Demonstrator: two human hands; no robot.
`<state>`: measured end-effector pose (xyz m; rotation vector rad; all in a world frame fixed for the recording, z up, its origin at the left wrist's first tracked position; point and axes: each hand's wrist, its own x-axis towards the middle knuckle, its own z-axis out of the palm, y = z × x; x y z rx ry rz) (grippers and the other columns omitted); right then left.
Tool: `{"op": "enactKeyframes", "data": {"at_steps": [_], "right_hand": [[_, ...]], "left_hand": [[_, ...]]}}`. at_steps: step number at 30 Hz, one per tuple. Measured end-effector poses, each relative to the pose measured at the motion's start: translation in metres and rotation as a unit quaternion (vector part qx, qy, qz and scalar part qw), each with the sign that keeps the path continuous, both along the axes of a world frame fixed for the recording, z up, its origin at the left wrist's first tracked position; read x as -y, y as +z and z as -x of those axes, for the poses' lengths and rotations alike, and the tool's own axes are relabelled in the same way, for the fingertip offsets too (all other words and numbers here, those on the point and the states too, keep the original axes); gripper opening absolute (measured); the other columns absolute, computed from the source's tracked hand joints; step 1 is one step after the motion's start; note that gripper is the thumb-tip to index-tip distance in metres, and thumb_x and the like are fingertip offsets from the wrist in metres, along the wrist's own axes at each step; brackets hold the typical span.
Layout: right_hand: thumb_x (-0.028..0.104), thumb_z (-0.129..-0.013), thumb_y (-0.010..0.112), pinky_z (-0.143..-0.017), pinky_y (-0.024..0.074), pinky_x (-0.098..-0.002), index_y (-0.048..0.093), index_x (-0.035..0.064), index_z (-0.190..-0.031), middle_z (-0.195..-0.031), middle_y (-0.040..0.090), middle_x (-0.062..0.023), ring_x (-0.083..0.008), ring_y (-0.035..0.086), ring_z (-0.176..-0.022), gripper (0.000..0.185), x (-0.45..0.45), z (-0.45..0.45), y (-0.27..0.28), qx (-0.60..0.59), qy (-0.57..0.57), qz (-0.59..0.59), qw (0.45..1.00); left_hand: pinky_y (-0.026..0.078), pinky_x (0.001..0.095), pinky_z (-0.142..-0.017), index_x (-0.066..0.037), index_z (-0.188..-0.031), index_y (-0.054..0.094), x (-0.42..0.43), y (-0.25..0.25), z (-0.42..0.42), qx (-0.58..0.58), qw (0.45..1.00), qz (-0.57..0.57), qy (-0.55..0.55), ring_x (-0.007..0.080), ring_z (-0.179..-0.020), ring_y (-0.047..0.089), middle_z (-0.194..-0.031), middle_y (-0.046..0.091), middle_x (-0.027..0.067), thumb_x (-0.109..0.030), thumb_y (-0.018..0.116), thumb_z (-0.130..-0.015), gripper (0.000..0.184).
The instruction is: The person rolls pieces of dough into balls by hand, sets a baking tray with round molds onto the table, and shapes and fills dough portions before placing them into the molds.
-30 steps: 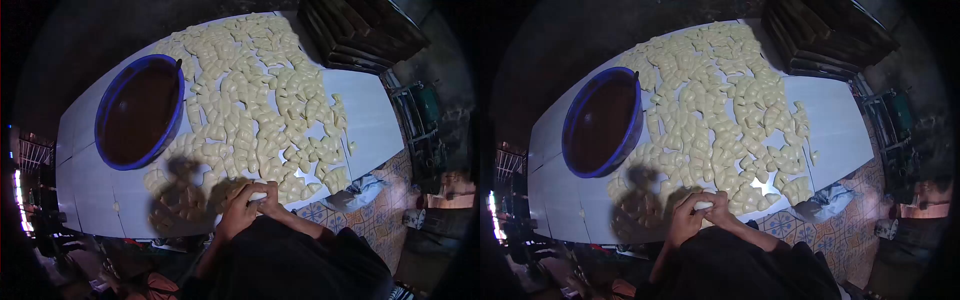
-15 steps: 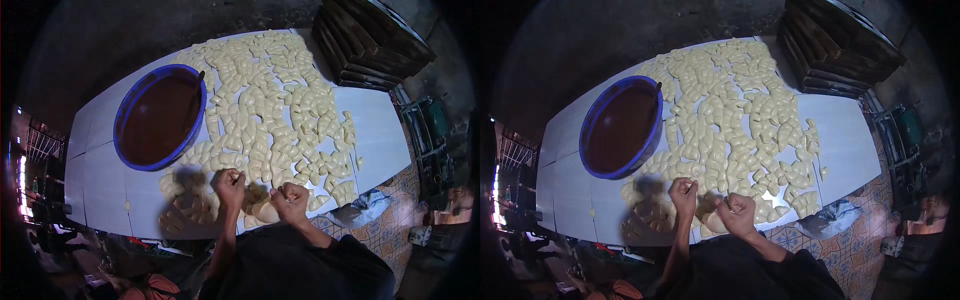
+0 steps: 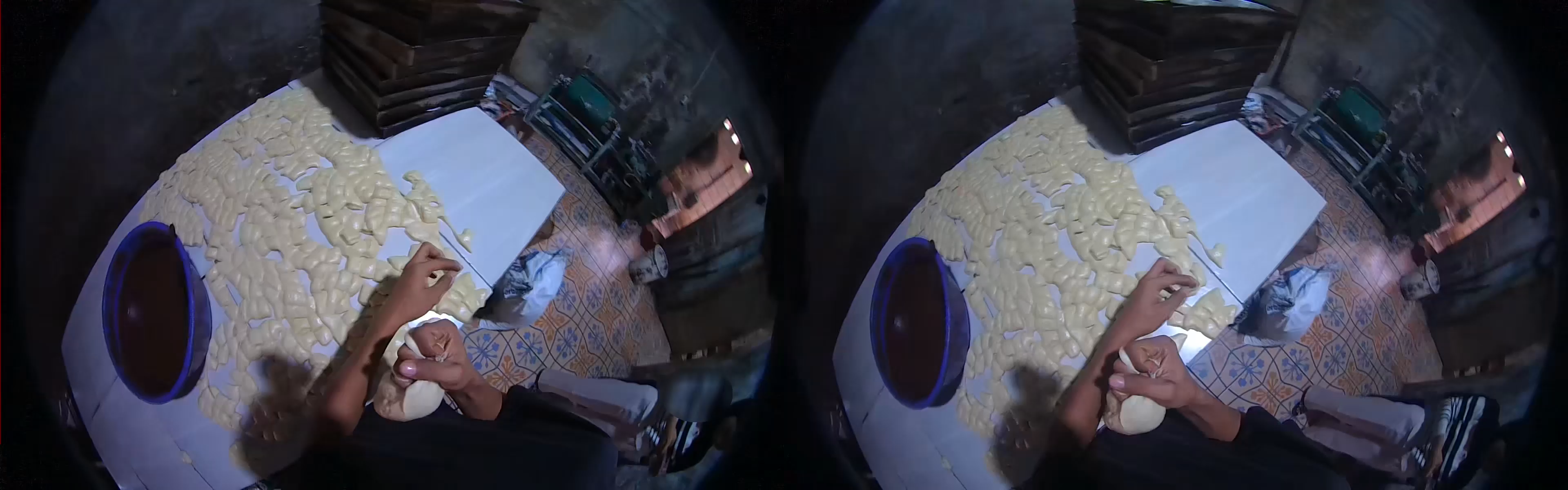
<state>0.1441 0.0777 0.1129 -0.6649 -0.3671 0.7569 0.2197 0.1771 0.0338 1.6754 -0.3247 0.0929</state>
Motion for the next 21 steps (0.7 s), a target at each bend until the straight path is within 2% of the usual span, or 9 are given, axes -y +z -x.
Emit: {"op": "enactKeyframes", "data": {"at_steps": [3,5,8,11,14,16,17,19,21], "right_hand": [[-0.007,-0.08,0.056,-0.048,0.0334,-0.0255,0.027,0.0115,-0.06,-0.057,0.037,-0.0005,-0.0091,0.037,-0.051,0.039,0.02,0.001,-0.005,-0.072,-0.047,-0.026,0.996],[-0.006,-0.08,0.056,-0.048,0.0338,-0.0255,0.028,0.0118,-0.06,-0.057,0.037,-0.0006,-0.0091,0.038,-0.051,0.039,0.027,-0.003,-0.013,-0.07,-0.082,0.011,0.994],[-0.002,-0.082,0.057,-0.047,0.036,-0.026,0.03,0.0121,-0.061,-0.057,0.041,-0.0014,-0.0096,0.041,-0.049,0.037,0.024,-0.011,-0.023,-0.056,-0.139,0.089,0.985],[0.007,-0.086,0.058,-0.046,0.0393,-0.0261,0.033,0.0109,-0.063,-0.057,0.042,-0.0017,-0.0114,0.043,-0.049,0.034,-0.009,-0.02,-0.045,-0.066,-0.217,0.141,0.964],[0.017,-0.091,0.051,-0.056,0.0429,-0.0275,0.042,0.0079,-0.072,-0.067,0.046,-0.0038,-0.011,0.047,-0.063,0.023,-0.065,-0.014,-0.063,-0.134,-0.136,0.04,0.981],[0.02,-0.093,0.048,-0.068,0.0428,-0.028,0.051,0.0039,-0.089,-0.081,0.051,-0.0067,-0.0117,0.048,-0.074,0.017,-0.103,-0.005,-0.075,0.06,-0.072,0.112,0.989],[0.022,-0.093,0.047,-0.074,0.0428,-0.0283,0.055,0.0018,-0.097,-0.089,0.053,-0.0081,-0.0121,0.049,-0.079,0.022,-0.12,0.004,-0.077,0.16,-0.036,0.135,0.977],[0.028,-0.091,0.049,-0.102,0.03,-0.0329,0.038,0.0011,-0.136,-0.139,0.038,-0.0155,-0.0239,0.042,-0.122,0.054,-0.132,0.002,-0.064,0.321,0.059,0.186,0.927],[0.031,-0.089,0.052,-0.105,0.0272,-0.0368,0.036,0.003,-0.137,-0.144,0.032,-0.0175,-0.0289,0.031,-0.132,0.058,-0.137,0.01,-0.068,0.374,0.096,0.214,0.897]], "left_hand": [[0.039,0.0388,-0.097,-0.015,-0.118,0.06,0.043,-0.062,-0.045,0.136,0.952,-0.273,-0.028,0.0374,-0.118,0.047,-0.129,0.045,0.023,-0.018,0.061,-0.082,0.037],[0.037,0.0371,-0.1,-0.015,-0.124,0.056,0.043,-0.06,-0.045,-0.042,0.964,-0.198,-0.174,0.0366,-0.126,0.04,-0.136,0.039,0.0247,-0.017,0.058,-0.084,0.04],[0.038,0.0339,-0.099,0.001,-0.13,0.045,0.014,-0.081,-0.006,-0.139,0.976,0.116,-0.119,0.0263,-0.121,0.047,-0.127,0.052,0.0165,-0.022,0.046,-0.094,0.043],[0.039,0.0349,-0.096,-0.002,-0.134,0.037,-0.048,-0.035,0.091,-0.177,0.955,0.227,-0.067,0.0203,-0.116,0.048,-0.123,0.052,0.0122,-0.035,0.039,-0.094,0.052],[0.04,0.0354,-0.094,0.0,-0.128,0.038,-0.067,-0.036,0.17,-0.235,0.949,0.152,0.148,0.0226,-0.11,0.051,-0.118,0.051,0.0107,-0.034,0.055,-0.081,0.061],[0.041,0.0352,-0.092,0.002,-0.124,0.043,-0.064,-0.025,0.198,-0.239,0.882,0.125,0.387,0.0233,-0.105,0.054,-0.111,0.055,0.0125,-0.011,0.058,-0.07,0.058],[0.042,0.0349,-0.091,0.003,-0.124,0.044,-0.07,-0.023,0.204,-0.175,0.877,0.068,0.442,0.0231,-0.105,0.053,-0.11,0.055,0.0135,-0.013,0.058,-0.076,0.052],[0.043,0.033,-0.088,0.005,-0.121,0.046,-0.077,-0.026,0.22,-0.222,0.745,0.305,0.55,0.0211,-0.103,0.053,-0.109,0.056,0.0139,-0.019,0.058,-0.085,0.045],[0.044,0.0314,-0.085,0.006,-0.118,0.047,-0.087,-0.072,0.238,-0.16,0.671,0.378,0.617,0.0188,-0.099,0.053,-0.107,0.056,0.0116,-0.027,0.056,-0.091,0.044]]}}
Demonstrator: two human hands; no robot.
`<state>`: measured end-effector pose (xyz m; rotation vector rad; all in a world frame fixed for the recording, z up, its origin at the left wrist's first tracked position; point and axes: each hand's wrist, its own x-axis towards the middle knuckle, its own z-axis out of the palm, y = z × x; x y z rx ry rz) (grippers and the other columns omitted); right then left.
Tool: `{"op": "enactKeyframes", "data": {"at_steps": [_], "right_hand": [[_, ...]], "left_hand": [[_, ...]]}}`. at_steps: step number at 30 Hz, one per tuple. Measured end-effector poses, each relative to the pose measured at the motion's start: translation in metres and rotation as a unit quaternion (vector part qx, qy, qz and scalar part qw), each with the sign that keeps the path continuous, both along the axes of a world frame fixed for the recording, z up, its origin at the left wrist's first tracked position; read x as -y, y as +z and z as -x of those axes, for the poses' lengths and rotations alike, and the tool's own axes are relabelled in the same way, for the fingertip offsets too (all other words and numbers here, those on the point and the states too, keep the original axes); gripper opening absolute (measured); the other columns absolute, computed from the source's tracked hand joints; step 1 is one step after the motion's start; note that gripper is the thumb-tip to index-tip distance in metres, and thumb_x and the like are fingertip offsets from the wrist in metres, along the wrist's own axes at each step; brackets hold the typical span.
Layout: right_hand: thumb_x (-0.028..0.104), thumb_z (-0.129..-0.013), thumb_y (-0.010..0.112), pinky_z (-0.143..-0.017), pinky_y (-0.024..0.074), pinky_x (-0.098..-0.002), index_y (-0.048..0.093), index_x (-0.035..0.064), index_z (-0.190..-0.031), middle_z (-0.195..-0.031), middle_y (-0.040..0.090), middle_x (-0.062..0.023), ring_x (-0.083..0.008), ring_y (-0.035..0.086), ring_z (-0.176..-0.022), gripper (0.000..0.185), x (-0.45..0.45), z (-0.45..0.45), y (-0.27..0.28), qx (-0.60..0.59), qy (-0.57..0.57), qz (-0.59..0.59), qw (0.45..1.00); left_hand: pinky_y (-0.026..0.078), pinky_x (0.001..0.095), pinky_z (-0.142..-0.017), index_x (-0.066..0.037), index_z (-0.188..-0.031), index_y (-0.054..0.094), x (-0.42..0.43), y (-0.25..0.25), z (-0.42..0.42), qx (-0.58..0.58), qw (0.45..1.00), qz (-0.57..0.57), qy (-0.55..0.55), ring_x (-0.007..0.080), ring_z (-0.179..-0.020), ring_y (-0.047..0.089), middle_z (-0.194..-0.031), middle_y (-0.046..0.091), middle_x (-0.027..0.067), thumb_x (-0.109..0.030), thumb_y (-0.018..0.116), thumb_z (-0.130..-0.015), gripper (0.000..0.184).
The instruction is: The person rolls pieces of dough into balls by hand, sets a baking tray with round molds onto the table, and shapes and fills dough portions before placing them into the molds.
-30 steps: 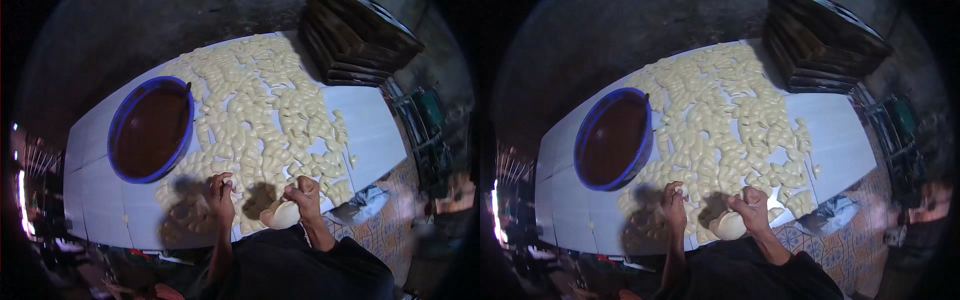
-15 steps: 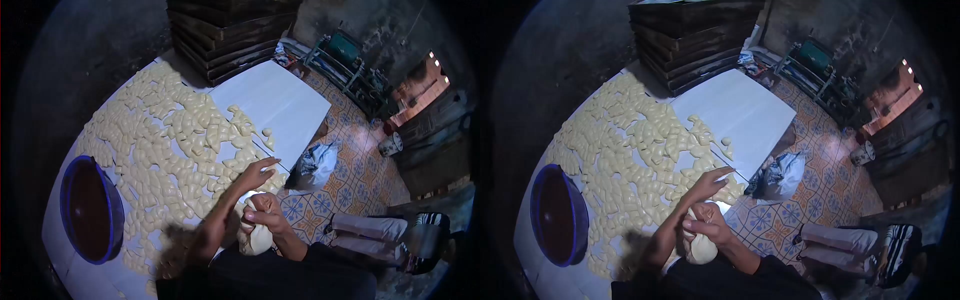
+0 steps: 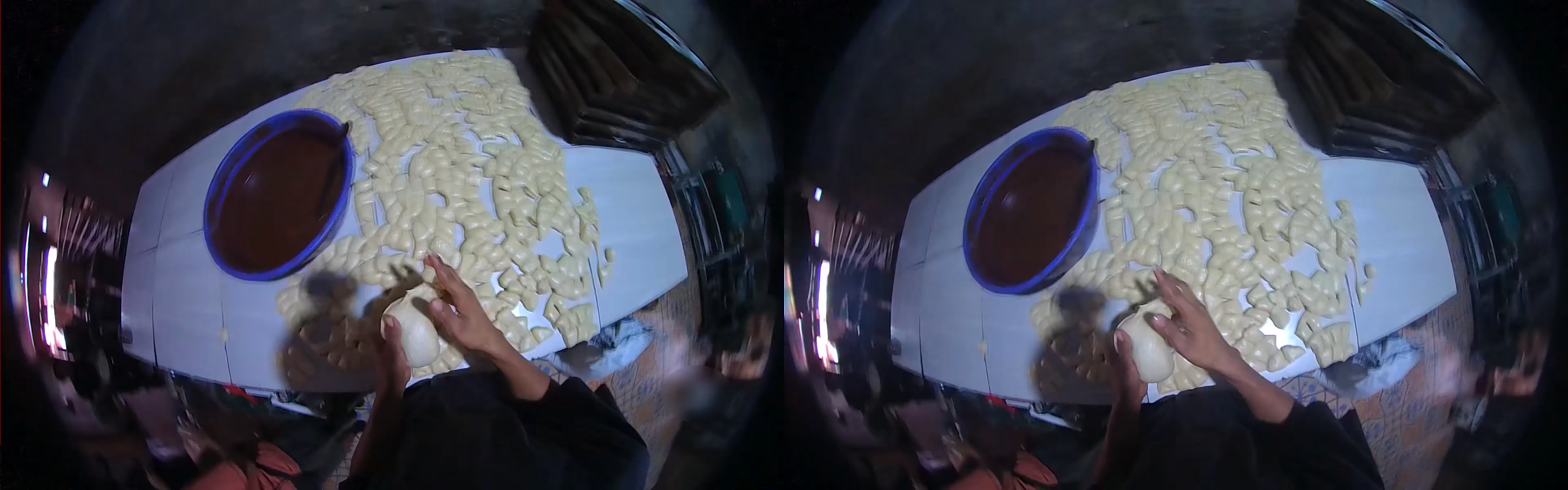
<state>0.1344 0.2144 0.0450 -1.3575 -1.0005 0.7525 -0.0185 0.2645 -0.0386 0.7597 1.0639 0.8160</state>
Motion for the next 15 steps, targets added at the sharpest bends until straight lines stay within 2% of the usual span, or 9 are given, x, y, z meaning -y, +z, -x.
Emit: {"op": "enactKeyframes", "data": {"at_steps": [3,4,6,7,9,10,12,13,15], "right_hand": [[0.033,-0.086,0.055,-0.105,0.0272,-0.0414,0.034,0.0029,-0.138,-0.143,0.032,-0.0195,-0.0349,0.029,-0.133,0.064,0.014,-0.001,-0.023,0.155,-0.059,0.052,0.985],[0.033,-0.082,0.06,-0.106,0.0256,-0.0438,0.034,0.0016,-0.138,-0.143,0.03,-0.0214,-0.0373,0.03,-0.132,0.069,0.019,0.001,-0.024,0.104,-0.072,0.023,0.992],[0.033,-0.079,0.063,-0.106,0.0265,-0.0413,0.035,0.0026,-0.138,-0.143,0.031,-0.022,-0.0353,0.034,-0.13,0.072,0.024,0.015,-0.023,0.101,-0.001,-0.028,0.994],[0.032,-0.077,0.067,-0.106,0.0265,-0.039,0.036,0.0023,-0.137,-0.14,0.035,-0.0212,-0.0324,0.035,-0.13,0.074,0.023,0.027,-0.027,0.074,0.02,-0.018,0.997],[0.019,-0.071,0.074,-0.1,0.034,-0.0347,0.043,0.001,-0.132,-0.124,0.052,-0.0161,-0.0239,0.047,-0.117,0.071,0.019,0.04,-0.032,-0.008,-0.029,0.003,1.0],[0.013,-0.069,0.076,-0.096,0.0384,-0.0328,0.047,0.0004,-0.128,-0.117,0.057,-0.0137,-0.0204,0.053,-0.11,0.067,0.02,0.037,-0.026,-0.073,-0.066,0.02,0.995],[0.009,-0.068,0.077,-0.086,0.0438,-0.0284,0.057,-0.0009,-0.114,-0.104,0.062,-0.01,-0.0153,0.057,-0.096,0.051,0.023,0.031,-0.028,-0.048,-0.12,0.019,0.991],[0.007,-0.067,0.077,-0.081,0.0465,-0.0263,0.062,-0.0015,-0.107,-0.098,0.064,-0.0082,-0.0128,0.059,-0.088,0.044,0.023,0.029,-0.029,-0.038,-0.146,0.017,0.988],[0.007,-0.067,0.077,-0.079,0.0467,-0.0264,0.064,-0.0017,-0.102,-0.094,0.065,-0.0074,-0.0125,0.059,-0.086,0.037,0.026,0.025,-0.028,-0.036,-0.185,0.005,0.982]], "left_hand": [[0.045,0.0321,-0.08,0.005,-0.118,0.045,0.004,0.008,0.002,-0.05,0.997,-0.041,0.043,0.0172,-0.091,0.052,-0.105,0.054,0.0107,-0.03,0.051,-0.094,0.043],[0.045,0.032,-0.078,0.005,-0.117,0.044,0.005,0.013,0.001,-0.077,0.995,-0.065,0.012,0.0167,-0.09,0.051,-0.106,0.053,0.0114,-0.029,0.049,-0.095,0.042],[0.044,0.0318,-0.073,0.005,-0.116,0.042,0.008,0.017,0.0,-0.13,0.984,-0.107,-0.065,0.0156,-0.087,0.049,-0.106,0.051,0.0129,-0.029,0.045,-0.096,0.04],[0.041,0.0334,-0.073,0.006,-0.108,0.044,0.01,0.024,-0.002,-0.163,0.973,-0.097,-0.134,0.0184,-0.086,0.047,-0.103,0.05,0.0155,-0.031,0.037,-0.098,0.039],[0.038,0.0397,-0.082,0.007,-0.099,0.049,0.029,0.022,-0.008,-0.297,0.913,-0.232,-0.153,0.0265,-0.087,0.048,-0.095,0.051,0.0198,-0.037,0.028,-0.099,0.049],[0.037,0.0419,-0.086,0.007,-0.101,0.051,0.026,0.029,-0.01,-0.241,0.944,-0.14,-0.177,0.0297,-0.09,0.05,-0.097,0.052,0.0222,-0.039,0.024,-0.099,0.053],[0.037,0.0431,-0.09,0.007,-0.111,0.05,0.025,0.045,-0.018,-0.19,0.957,-0.137,-0.173,0.032,-0.099,0.052,-0.107,0.053,0.0249,-0.041,0.019,-0.099,0.059],[0.036,0.0404,-0.094,0.006,-0.119,0.049,0.023,0.073,-0.019,-0.282,0.912,-0.123,-0.271,0.0321,-0.11,0.05,-0.117,0.053,0.0239,-0.043,0.016,-0.099,0.063],[0.035,0.0393,-0.096,0.004,-0.124,0.046,0.019,0.042,-0.008,-0.176,0.941,-0.142,-0.253,0.0302,-0.114,0.048,-0.122,0.051,0.0218,-0.044,0.017,-0.099,0.061]]}}
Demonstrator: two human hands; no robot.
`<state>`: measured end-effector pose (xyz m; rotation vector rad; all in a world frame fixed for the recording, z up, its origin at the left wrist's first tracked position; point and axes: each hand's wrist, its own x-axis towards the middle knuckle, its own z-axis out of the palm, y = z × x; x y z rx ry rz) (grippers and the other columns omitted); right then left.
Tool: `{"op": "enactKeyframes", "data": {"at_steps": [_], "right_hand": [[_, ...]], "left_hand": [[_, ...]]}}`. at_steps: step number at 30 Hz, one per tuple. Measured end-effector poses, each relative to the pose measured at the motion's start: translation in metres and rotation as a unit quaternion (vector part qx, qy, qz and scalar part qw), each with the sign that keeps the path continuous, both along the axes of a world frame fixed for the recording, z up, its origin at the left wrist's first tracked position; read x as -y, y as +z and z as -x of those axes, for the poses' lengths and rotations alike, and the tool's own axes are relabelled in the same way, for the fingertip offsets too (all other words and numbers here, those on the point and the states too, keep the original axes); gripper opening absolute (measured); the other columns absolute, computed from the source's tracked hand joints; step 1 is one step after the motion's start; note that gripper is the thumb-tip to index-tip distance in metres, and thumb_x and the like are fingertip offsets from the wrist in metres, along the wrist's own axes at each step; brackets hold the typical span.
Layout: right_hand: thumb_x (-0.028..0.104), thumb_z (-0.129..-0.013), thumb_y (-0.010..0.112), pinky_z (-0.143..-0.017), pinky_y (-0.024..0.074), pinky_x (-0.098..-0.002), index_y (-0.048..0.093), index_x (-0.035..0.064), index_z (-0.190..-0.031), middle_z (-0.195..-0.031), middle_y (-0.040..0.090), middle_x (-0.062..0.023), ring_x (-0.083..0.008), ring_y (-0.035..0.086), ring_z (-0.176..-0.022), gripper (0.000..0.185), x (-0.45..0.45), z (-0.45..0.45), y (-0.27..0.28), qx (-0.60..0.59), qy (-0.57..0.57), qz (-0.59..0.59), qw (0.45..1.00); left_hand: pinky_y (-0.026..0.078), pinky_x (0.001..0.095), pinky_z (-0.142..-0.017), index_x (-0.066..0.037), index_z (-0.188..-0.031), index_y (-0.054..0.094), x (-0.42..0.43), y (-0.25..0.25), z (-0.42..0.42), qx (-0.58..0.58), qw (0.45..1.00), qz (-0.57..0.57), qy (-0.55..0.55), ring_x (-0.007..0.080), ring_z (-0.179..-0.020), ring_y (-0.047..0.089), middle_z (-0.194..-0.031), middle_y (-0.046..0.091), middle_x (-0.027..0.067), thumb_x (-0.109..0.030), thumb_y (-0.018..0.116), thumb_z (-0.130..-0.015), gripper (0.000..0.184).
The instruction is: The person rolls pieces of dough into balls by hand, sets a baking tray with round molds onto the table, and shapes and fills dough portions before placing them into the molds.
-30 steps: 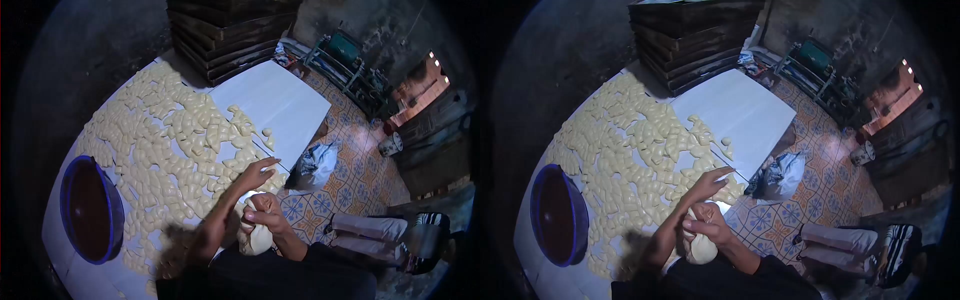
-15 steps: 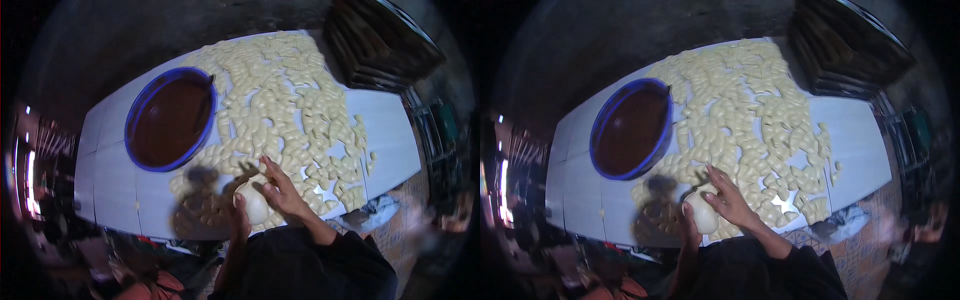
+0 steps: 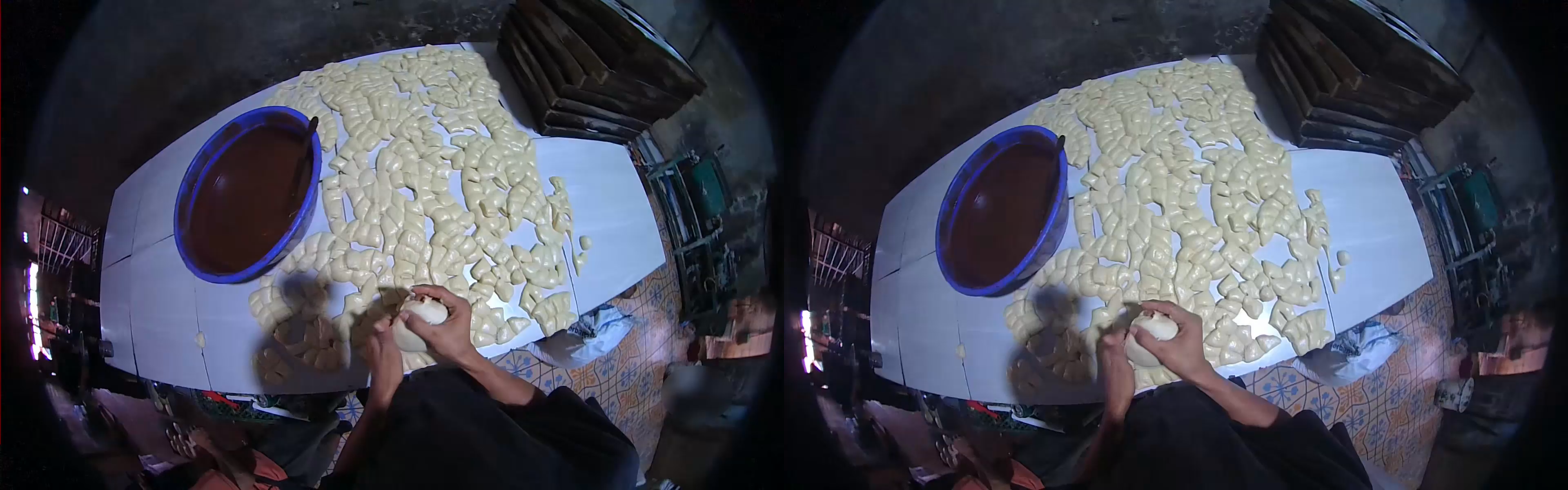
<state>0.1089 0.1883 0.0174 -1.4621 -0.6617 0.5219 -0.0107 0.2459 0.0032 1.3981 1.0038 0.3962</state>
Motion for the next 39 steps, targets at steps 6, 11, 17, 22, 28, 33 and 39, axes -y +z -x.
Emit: {"op": "enactKeyframes", "data": {"at_steps": [6,11,17,22,28,33,39], "right_hand": [[0.017,-0.074,0.073,-0.078,0.0457,-0.0287,0.065,-0.0001,-0.099,-0.091,0.062,-0.0113,-0.0179,0.059,-0.083,0.031,0.003,-0.002,0.005,0.017,0.112,-0.011,0.994],[0.043,-0.084,0.059,-0.1,0.0335,-0.038,0.04,0.0012,-0.132,-0.133,0.037,-0.0192,-0.0241,0.038,-0.123,0.067,0.006,-0.005,-0.006,0.041,0.071,-0.062,0.995],[0.021,-0.075,0.074,-0.099,0.0369,-0.0348,0.035,-0.0019,-0.131,-0.125,0.051,-0.0146,-0.0209,0.049,-0.115,0.072,0.001,0.022,-0.017,-0.133,0.074,-0.06,0.987],[0.002,-0.068,0.076,-0.094,0.0402,-0.0325,0.044,0.0004,-0.117,-0.105,0.062,-0.0099,-0.018,0.056,-0.103,0.059,-0.002,0.012,-0.009,-0.058,0.027,-0.049,0.997],[0.002,-0.071,0.074,-0.086,0.0439,-0.0304,0.052,0.0009,-0.117,-0.098,0.063,-0.0089,-0.0146,0.06,-0.089,0.051,0.006,0.006,0.002,0.059,0.083,-0.052,0.993],[0.007,-0.074,0.074,-0.066,0.0453,-0.0234,0.062,0.0007,-0.087,-0.075,0.062,-0.0013,-0.0068,0.055,-0.074,0.019,0.004,0.01,0.012,-0.022,0.044,-0.052,0.997],[0.01,-0.075,0.074,-0.049,0.0387,-0.0209,0.053,0.0048,-0.069,-0.059,0.054,0.0008,-0.0035,0.048,-0.056,0.022,0.008,0.008,0.006,0.004,0.042,-0.006,0.999]], "left_hand": [[0.036,0.0346,-0.096,0.001,-0.127,0.04,-0.009,-0.054,0.005,0.169,0.983,-0.071,-0.025,0.0192,-0.117,0.041,-0.124,0.045,0.0142,-0.057,0.029,-0.091,0.069],[0.045,0.0294,-0.072,0.002,-0.102,0.056,0.004,-0.003,-0.029,0.183,0.946,0.118,0.241,0.0133,-0.088,0.053,-0.094,0.058,0.01,-0.035,0.042,-0.097,0.041],[0.042,0.0347,-0.082,0.003,-0.101,0.057,0.01,-0.009,-0.025,0.105,0.967,0.066,0.221,0.0209,-0.094,0.054,-0.102,0.057,0.0109,-0.035,0.041,-0.096,0.041],[0.036,0.0393,-0.091,0.005,-0.108,0.054,0.007,-0.011,-0.016,-0.026,0.967,-0.254,0.02,0.0333,-0.1,0.052,-0.108,0.055,0.0214,-0.012,0.038,-0.092,0.028],[0.038,0.0387,-0.093,0.001,-0.121,0.048,0.013,-0.006,-0.014,0.029,0.989,-0.136,-0.059,0.0326,-0.107,0.051,-0.114,0.054,0.0204,-0.013,0.038,-0.092,0.033],[0.043,0.0379,-0.084,0.002,-0.109,0.054,0.011,-0.046,-0.005,-0.098,0.987,-0.11,-0.07,0.0322,-0.097,0.056,-0.103,0.058,0.0211,-0.018,0.042,-0.093,0.029],[0.042,0.0382,-0.082,0.003,-0.105,0.055,0.015,-0.035,-0.009,-0.035,0.99,-0.126,-0.056,0.0297,-0.094,0.054,-0.101,0.057,0.0181,-0.016,0.041,-0.094,0.025]]}}
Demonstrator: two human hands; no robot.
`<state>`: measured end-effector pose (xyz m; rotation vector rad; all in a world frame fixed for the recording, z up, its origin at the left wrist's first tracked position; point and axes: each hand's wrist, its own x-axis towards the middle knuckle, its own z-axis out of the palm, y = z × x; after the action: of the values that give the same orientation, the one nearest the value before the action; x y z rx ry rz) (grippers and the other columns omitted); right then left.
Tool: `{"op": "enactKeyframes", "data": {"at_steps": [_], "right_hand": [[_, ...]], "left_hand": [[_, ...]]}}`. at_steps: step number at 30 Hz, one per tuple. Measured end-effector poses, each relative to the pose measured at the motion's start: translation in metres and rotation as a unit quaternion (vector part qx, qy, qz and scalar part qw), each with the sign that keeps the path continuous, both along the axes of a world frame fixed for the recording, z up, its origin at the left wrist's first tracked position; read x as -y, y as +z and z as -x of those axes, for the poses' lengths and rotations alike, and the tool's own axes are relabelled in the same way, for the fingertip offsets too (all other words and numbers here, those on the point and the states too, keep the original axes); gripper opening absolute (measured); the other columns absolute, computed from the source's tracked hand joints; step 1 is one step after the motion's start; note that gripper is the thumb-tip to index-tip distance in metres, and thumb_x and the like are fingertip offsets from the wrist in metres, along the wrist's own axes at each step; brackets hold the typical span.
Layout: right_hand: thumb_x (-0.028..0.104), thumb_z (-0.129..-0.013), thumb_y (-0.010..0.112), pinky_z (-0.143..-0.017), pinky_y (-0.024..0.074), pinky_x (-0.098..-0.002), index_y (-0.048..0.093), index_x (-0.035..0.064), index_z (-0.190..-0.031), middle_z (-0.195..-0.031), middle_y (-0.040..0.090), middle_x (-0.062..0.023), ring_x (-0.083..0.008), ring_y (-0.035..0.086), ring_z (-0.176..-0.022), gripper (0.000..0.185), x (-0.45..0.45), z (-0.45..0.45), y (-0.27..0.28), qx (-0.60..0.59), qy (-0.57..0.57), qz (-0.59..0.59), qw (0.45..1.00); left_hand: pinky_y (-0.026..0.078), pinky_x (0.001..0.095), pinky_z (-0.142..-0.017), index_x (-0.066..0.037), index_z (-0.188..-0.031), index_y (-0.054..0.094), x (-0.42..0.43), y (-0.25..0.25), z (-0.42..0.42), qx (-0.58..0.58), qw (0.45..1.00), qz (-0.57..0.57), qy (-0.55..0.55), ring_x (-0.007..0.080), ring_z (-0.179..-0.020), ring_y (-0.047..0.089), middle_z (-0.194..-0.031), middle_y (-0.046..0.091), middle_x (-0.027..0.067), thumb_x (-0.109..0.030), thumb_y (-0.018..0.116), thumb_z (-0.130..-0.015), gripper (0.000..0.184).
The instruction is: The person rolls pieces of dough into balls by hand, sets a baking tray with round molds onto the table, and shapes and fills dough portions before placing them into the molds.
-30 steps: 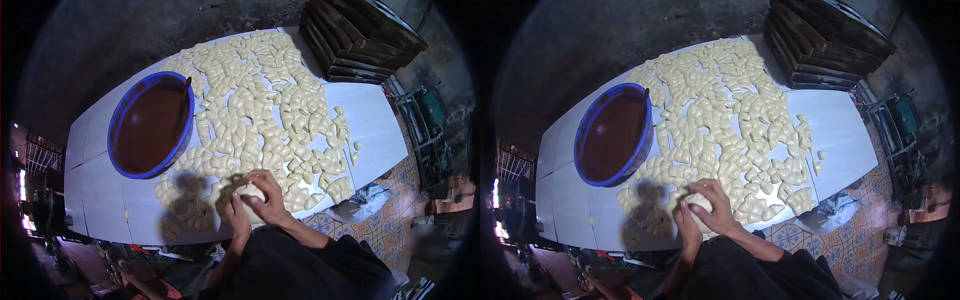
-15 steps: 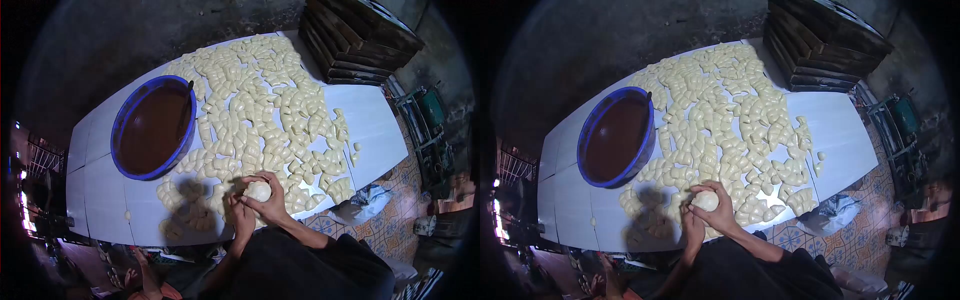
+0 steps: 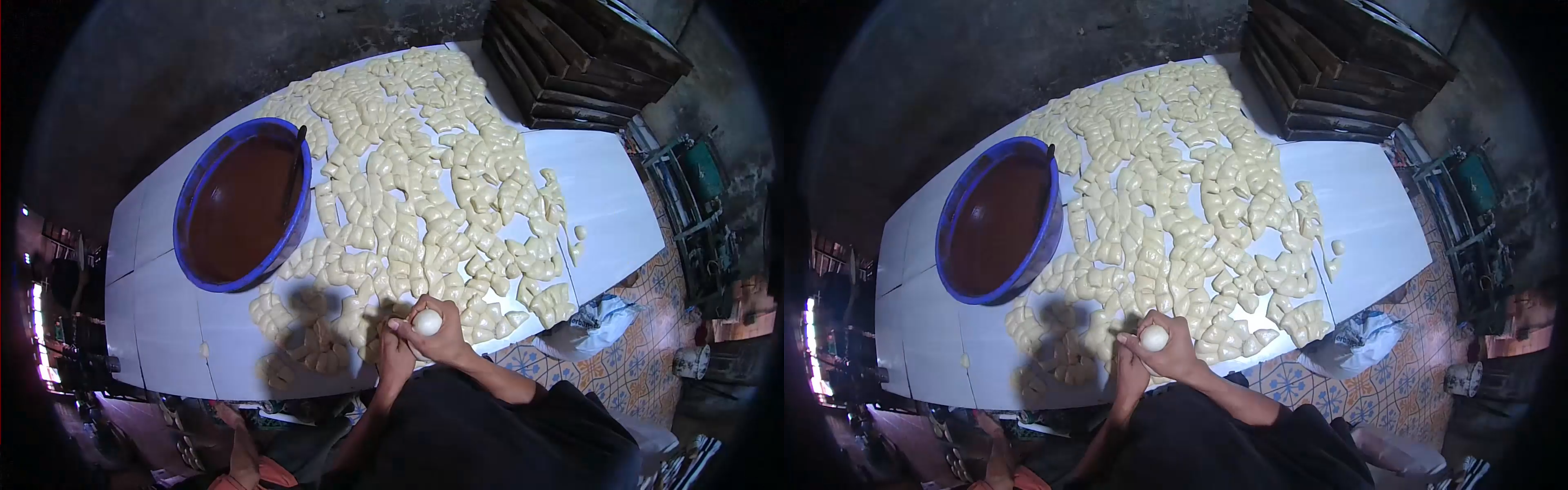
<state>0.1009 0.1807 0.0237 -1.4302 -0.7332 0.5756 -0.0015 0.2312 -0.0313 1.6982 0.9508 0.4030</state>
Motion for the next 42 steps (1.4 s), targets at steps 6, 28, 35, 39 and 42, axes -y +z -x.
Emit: {"op": "enactKeyframes", "data": {"at_steps": [6,28,35,39,42], "right_hand": [[0.005,-0.077,0.07,-0.042,0.0321,-0.0233,0.048,0.004,-0.058,-0.049,0.047,0.0012,-0.0036,0.041,-0.047,0.029,0.001,-0.005,-0.012,-0.005,-0.054,-0.023,0.998],[0.026,-0.08,0.069,-0.045,0.0411,-0.0313,0.054,0.003,-0.064,-0.053,0.053,-0.0076,-0.0143,0.051,-0.047,0.031,-0.006,0.003,-0.042,0.085,0.071,0.019,0.994],[0.012,-0.067,0.071,-0.055,0.0457,-0.027,0.063,0.0029,-0.077,-0.07,0.064,-0.0062,-0.0096,0.058,-0.063,0.016,-0.001,-0.001,-0.053,0.011,0.093,-0.041,0.995],[0.015,-0.063,0.075,-0.055,0.045,-0.029,0.063,0.0008,-0.079,-0.069,0.064,-0.0093,-0.0087,0.056,-0.063,0.024,0.014,-0.002,-0.061,0.029,-0.04,-0.092,0.995],[0.018,-0.063,0.074,-0.053,0.0432,-0.0302,0.06,0.0007,-0.074,-0.065,0.059,-0.0089,-0.0105,0.056,-0.062,0.024,0.032,0.008,-0.093,0.028,-0.21,-0.035,0.977]], "left_hand": [[0.041,0.0324,-0.087,0.004,-0.105,0.056,-0.018,0.009,0.006,0.1,0.989,0.105,-0.015,0.0188,-0.102,0.052,-0.106,0.057,0.0122,-0.019,0.041,-0.095,0.029],[0.043,0.0344,-0.082,-0.001,-0.091,0.061,-0.027,0.075,0.01,0.122,0.981,-0.149,-0.021,0.0259,-0.092,0.055,-0.093,0.058,0.0118,-0.006,0.068,-0.075,0.018],[0.044,0.0385,-0.077,-0.005,-0.096,0.063,-0.023,0.085,-0.007,0.05,0.96,-0.229,-0.152,0.029,-0.091,0.053,-0.094,0.055,0.0111,-0.014,0.077,-0.065,0.035],[0.045,0.0372,-0.073,-0.004,-0.093,0.062,-0.009,0.097,-0.032,0.039,0.934,-0.267,-0.232,0.0299,-0.086,0.056,-0.09,0.057,0.0126,-0.006,0.071,-0.069,0.025],[0.048,0.0365,-0.067,-0.002,-0.095,0.06,-0.009,0.09,-0.058,0.029,0.914,-0.19,-0.358,0.0318,-0.082,0.06,-0.091,0.059,0.0146,-0.001,0.065,-0.071,0.024]]}}
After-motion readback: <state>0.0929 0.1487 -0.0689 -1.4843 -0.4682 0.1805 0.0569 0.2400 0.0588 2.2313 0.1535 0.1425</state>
